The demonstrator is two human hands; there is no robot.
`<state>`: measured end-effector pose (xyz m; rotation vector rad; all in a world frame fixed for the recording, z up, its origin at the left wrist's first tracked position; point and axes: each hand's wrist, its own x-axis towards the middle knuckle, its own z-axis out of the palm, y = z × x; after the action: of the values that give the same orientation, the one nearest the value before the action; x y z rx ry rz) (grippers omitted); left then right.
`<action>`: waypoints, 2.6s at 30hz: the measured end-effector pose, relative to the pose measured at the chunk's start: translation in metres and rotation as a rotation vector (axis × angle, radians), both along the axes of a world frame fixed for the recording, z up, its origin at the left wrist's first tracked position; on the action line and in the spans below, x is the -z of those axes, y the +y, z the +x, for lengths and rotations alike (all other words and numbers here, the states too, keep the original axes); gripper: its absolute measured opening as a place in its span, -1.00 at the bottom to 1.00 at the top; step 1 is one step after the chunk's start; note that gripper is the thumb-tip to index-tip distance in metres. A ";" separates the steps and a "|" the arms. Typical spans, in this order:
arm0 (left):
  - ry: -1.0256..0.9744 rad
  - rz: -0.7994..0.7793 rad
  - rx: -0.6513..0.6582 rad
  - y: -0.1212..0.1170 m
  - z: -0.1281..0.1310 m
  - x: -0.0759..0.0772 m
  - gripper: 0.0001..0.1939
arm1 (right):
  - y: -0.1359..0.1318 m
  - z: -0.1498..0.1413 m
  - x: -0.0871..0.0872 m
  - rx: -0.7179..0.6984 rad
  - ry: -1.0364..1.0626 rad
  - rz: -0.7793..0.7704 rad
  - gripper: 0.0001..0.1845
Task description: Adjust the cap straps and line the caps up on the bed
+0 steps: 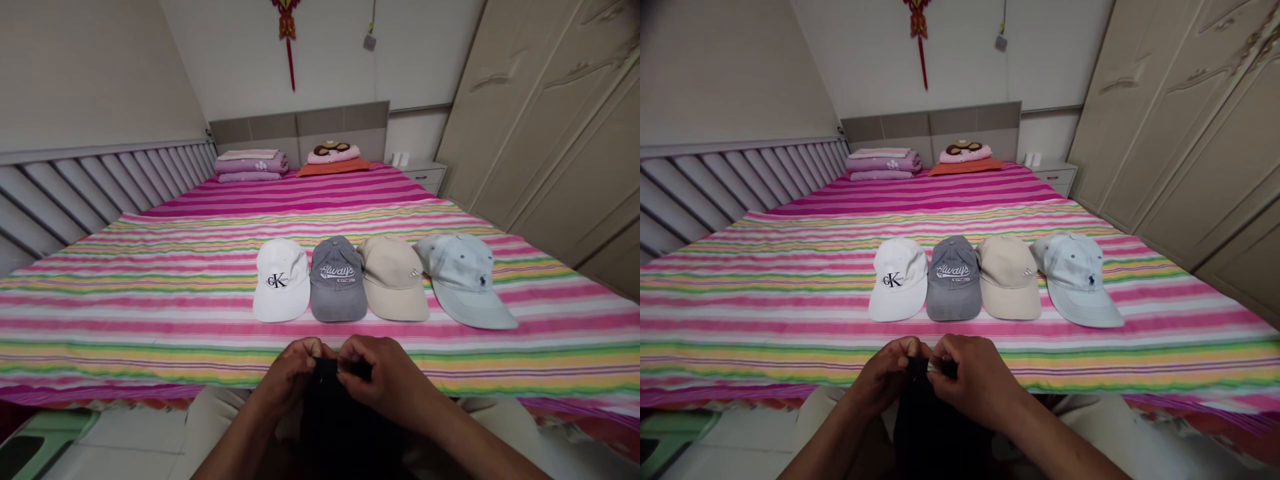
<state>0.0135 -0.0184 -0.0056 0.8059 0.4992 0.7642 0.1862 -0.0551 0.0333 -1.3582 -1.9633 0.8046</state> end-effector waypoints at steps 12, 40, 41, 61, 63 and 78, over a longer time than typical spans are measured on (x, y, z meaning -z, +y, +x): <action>0.364 0.162 0.113 0.011 -0.006 -0.002 -0.74 | 0.013 -0.001 0.001 -0.072 0.252 -0.259 -0.89; 0.122 -0.022 -0.065 0.011 -0.008 0.001 -0.79 | 0.017 -0.003 0.010 -0.108 0.443 -0.280 -0.69; 0.122 -0.014 -0.059 0.010 -0.008 0.001 -0.80 | 0.014 -0.005 0.007 -0.089 0.336 -0.188 -0.76; 0.138 -0.016 -0.018 0.008 -0.007 -0.002 -0.83 | 0.005 -0.011 -0.002 -0.127 -0.160 0.096 -0.94; 0.135 0.012 0.010 0.010 -0.007 -0.003 -0.82 | 0.004 -0.011 -0.002 -0.131 -0.161 0.096 -0.94; 0.250 -0.150 0.092 0.015 -0.013 -0.002 -0.83 | 0.020 0.026 0.033 -0.270 0.514 -0.624 -0.49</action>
<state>0.0006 -0.0036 -0.0041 0.7822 0.7292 0.5368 0.2124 -0.0348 0.0004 -1.0439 -1.5488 1.8049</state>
